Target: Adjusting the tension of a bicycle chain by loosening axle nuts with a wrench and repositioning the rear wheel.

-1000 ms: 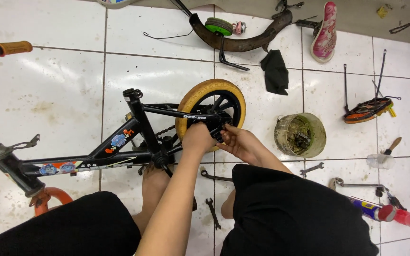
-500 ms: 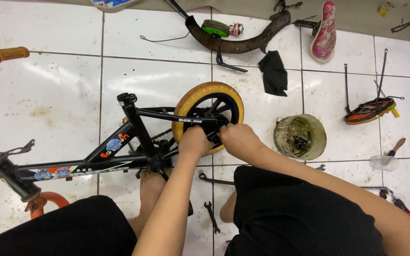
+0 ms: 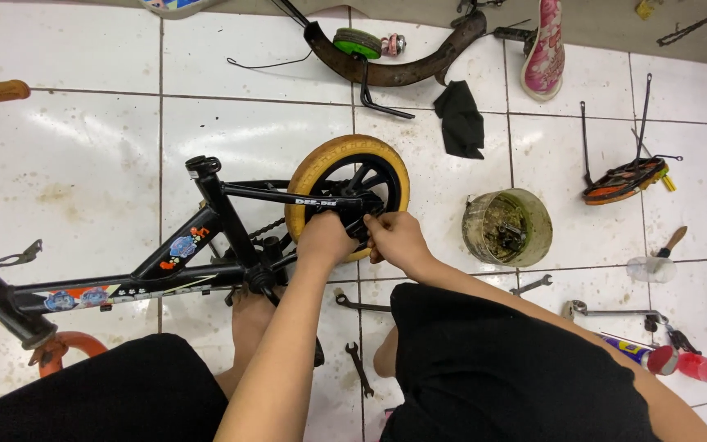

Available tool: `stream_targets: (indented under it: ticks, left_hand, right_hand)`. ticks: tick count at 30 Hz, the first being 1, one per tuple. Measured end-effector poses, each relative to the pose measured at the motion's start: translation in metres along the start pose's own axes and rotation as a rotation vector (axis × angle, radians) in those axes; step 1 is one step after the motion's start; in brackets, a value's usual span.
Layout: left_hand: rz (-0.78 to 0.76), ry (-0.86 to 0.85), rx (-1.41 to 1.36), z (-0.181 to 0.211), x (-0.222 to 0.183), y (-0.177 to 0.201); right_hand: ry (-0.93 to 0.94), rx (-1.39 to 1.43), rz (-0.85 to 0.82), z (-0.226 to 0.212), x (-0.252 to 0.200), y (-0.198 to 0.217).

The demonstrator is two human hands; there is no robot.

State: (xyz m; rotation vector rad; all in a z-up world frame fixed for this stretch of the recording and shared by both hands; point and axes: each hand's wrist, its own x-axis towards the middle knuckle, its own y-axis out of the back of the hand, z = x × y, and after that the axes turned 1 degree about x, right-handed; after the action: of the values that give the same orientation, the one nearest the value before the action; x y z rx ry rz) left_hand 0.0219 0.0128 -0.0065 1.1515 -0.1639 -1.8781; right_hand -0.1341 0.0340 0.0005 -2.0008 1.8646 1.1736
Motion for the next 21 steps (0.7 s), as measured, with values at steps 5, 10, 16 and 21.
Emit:
stream_targets:
  ticks: [5, 10, 16, 21]
  left_hand:
    - [0.009, -0.015, 0.01, -0.005, 0.004, -0.007]
    - [0.0, -0.001, 0.03, -0.013, 0.016, -0.017]
    - [-0.005, 0.005, 0.05, -0.009, 0.014, -0.014]
    - [-0.006, 0.011, 0.044, 0.0, 0.013, -0.005]
  right_hand:
    - [0.161, -0.045, -0.186, 0.056, 0.006, 0.012]
    - [0.131, -0.976, -0.408, 0.059, -0.046, 0.014]
    - [0.388, -0.686, -0.531, 0.086, -0.061, 0.044]
    - [0.577, -0.221, -0.168, 0.142, -0.032, 0.067]
